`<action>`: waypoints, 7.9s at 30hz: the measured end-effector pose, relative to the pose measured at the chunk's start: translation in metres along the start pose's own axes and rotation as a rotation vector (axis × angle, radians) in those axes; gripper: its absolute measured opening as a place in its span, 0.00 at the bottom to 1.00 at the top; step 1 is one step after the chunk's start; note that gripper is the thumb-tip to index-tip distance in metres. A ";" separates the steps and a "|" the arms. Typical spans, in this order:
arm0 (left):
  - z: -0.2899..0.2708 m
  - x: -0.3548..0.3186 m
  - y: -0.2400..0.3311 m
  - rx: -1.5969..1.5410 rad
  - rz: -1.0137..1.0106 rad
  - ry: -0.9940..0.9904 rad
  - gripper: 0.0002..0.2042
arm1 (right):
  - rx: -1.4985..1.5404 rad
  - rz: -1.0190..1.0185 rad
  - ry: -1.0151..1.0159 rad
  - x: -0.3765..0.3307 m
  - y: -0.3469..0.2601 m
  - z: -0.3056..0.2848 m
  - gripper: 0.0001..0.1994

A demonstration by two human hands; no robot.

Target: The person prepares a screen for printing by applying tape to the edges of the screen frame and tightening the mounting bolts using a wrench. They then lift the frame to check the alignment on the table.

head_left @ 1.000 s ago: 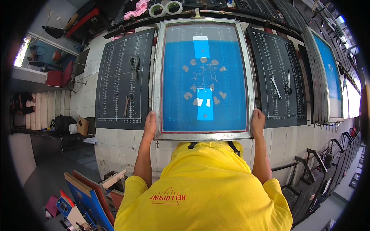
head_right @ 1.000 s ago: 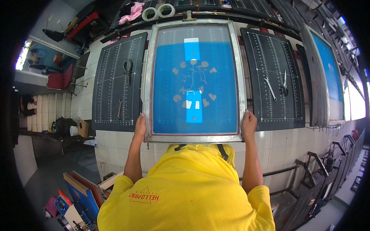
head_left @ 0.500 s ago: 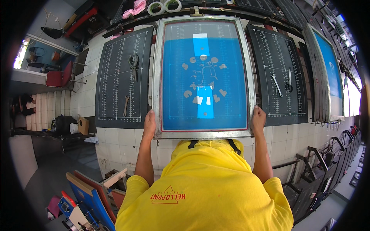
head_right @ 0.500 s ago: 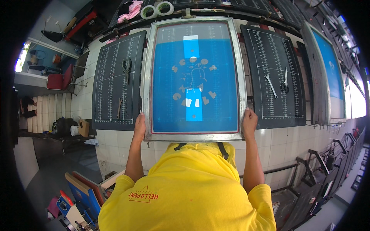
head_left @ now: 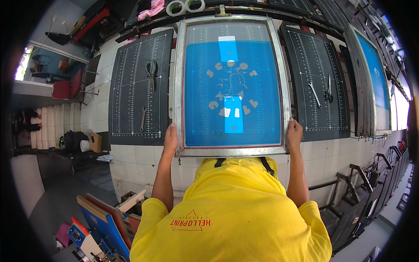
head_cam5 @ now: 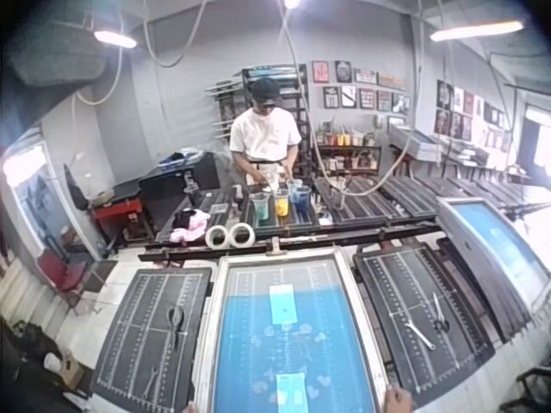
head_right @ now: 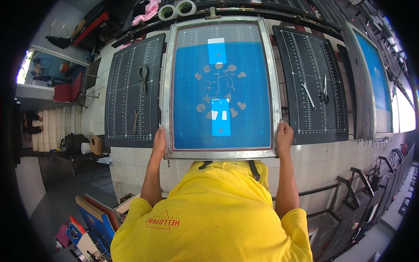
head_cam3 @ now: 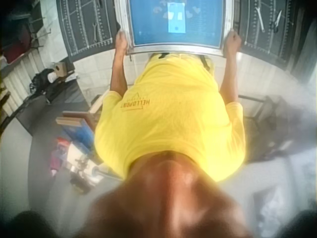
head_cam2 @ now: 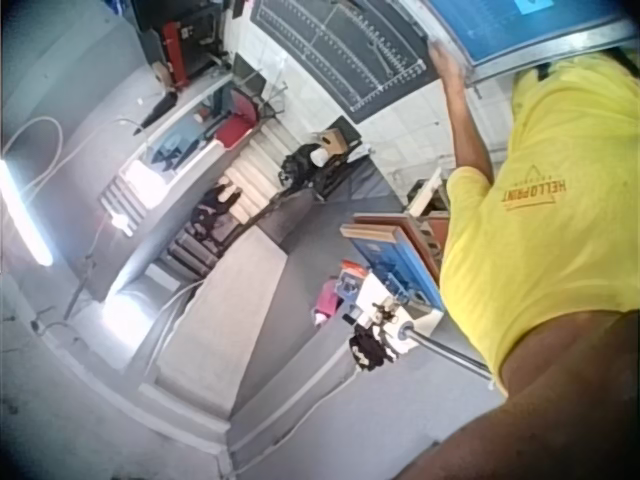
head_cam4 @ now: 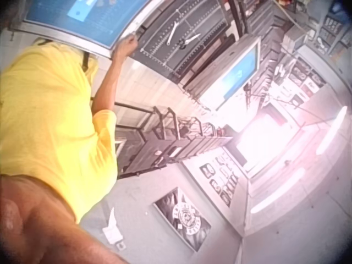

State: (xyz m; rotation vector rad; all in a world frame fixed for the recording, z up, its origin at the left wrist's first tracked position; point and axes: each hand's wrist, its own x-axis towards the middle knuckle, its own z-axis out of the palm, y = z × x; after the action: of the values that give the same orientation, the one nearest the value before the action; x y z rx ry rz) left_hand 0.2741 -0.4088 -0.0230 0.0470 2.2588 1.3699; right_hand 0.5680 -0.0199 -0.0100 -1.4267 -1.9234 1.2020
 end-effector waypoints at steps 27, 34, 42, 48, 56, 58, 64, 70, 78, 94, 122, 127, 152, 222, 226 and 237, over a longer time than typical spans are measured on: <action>0.003 -0.005 0.006 -0.027 -0.041 0.003 0.32 | 0.031 0.035 -0.022 0.002 -0.002 -0.002 0.20; -0.003 0.013 -0.039 -0.087 0.016 -0.003 0.31 | 0.085 0.029 -0.052 0.014 0.013 0.006 0.19; 0.002 0.005 -0.014 -0.101 -0.004 0.010 0.32 | 0.031 -0.005 -0.069 0.035 -0.007 0.009 0.20; 0.001 0.003 -0.021 -0.071 -0.026 0.051 0.33 | -0.020 -0.012 -0.044 0.040 0.000 0.016 0.21; 0.000 -0.006 -0.005 -0.045 -0.044 0.060 0.34 | 0.002 0.004 -0.048 0.040 -0.003 0.015 0.21; 0.001 -0.006 -0.002 -0.040 -0.040 0.077 0.33 | 0.005 -0.012 -0.041 0.041 0.000 0.016 0.21; 0.002 -0.008 0.003 -0.045 -0.017 0.058 0.31 | 0.083 0.008 -0.102 0.048 0.009 0.011 0.22; 0.001 -0.003 -0.010 -0.056 -0.013 0.065 0.31 | -0.172 -0.053 -0.239 0.058 -0.006 -0.007 0.20; 0.000 -0.002 -0.019 -0.023 -0.008 0.064 0.30 | -0.386 -0.145 -0.083 0.067 -0.064 -0.046 0.14; 0.005 -0.008 -0.001 -0.004 -0.001 0.103 0.27 | -0.725 -0.356 0.069 0.168 0.032 -0.117 0.11; 0.002 -0.014 0.004 0.098 0.036 0.104 0.21 | -0.309 -0.952 -0.421 0.293 -0.322 0.144 0.08; 0.002 -0.020 0.012 0.119 0.034 0.098 0.21 | -0.379 -1.048 -0.471 0.316 -0.389 0.265 0.09; -0.007 -0.011 0.049 0.054 -0.179 -0.045 0.21 | -1.065 -1.657 -0.472 0.297 -0.479 0.481 0.09; -0.010 -0.011 0.046 0.039 -0.290 -0.095 0.20 | -0.905 -1.889 -0.245 0.350 -0.421 0.429 0.05; -0.008 -0.010 0.046 0.025 -0.247 -0.069 0.20 | -0.928 -1.831 -0.229 0.355 -0.412 0.425 0.06; -0.008 -0.011 0.042 0.050 -0.300 -0.069 0.20 | -0.933 -1.606 -0.314 0.365 -0.393 0.420 0.11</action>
State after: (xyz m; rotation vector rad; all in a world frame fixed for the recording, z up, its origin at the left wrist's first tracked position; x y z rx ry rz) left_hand 0.2713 -0.3978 0.0197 -0.2158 2.1394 1.1364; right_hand -0.0929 0.1287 0.0588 0.4169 -2.8244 -0.3219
